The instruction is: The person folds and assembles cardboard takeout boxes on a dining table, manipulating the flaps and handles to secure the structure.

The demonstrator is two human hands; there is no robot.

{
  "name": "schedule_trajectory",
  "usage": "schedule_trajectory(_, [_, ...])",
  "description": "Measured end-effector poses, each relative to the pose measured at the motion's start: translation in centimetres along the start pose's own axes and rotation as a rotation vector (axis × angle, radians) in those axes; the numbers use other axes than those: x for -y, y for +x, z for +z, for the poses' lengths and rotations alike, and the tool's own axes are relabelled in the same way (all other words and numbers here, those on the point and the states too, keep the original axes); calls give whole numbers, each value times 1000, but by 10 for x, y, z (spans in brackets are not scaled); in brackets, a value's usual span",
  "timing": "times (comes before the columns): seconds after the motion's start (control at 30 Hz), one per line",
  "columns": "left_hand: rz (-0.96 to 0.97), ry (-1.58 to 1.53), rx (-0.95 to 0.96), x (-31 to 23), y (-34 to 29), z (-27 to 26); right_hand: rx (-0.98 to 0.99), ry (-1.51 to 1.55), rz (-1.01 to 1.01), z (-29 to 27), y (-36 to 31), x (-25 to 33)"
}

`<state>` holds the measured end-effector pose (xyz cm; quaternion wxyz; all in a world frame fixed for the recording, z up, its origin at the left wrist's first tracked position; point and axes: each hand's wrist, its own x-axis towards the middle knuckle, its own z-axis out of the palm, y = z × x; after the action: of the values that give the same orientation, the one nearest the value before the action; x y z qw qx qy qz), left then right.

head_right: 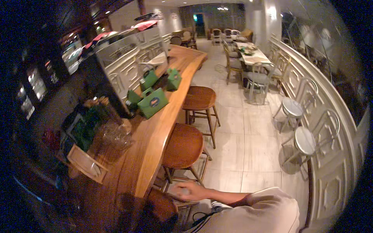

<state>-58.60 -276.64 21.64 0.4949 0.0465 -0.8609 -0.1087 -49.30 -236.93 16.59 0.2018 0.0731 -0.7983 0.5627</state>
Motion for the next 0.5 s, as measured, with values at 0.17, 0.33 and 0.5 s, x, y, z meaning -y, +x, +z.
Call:
schedule_trajectory(0.17, [152,-667,353,-42,-66,19,-310,-17,480,-60,-182,-69])
schedule_trajectory(0.33, [71,-1147,978,-87,-236,154,-773,-410,975,-77,-444,-178])
schedule_trajectory(0.5, [222,-948,1634,-284,-332,133,-972,-149,1753,-96,-621,-157])
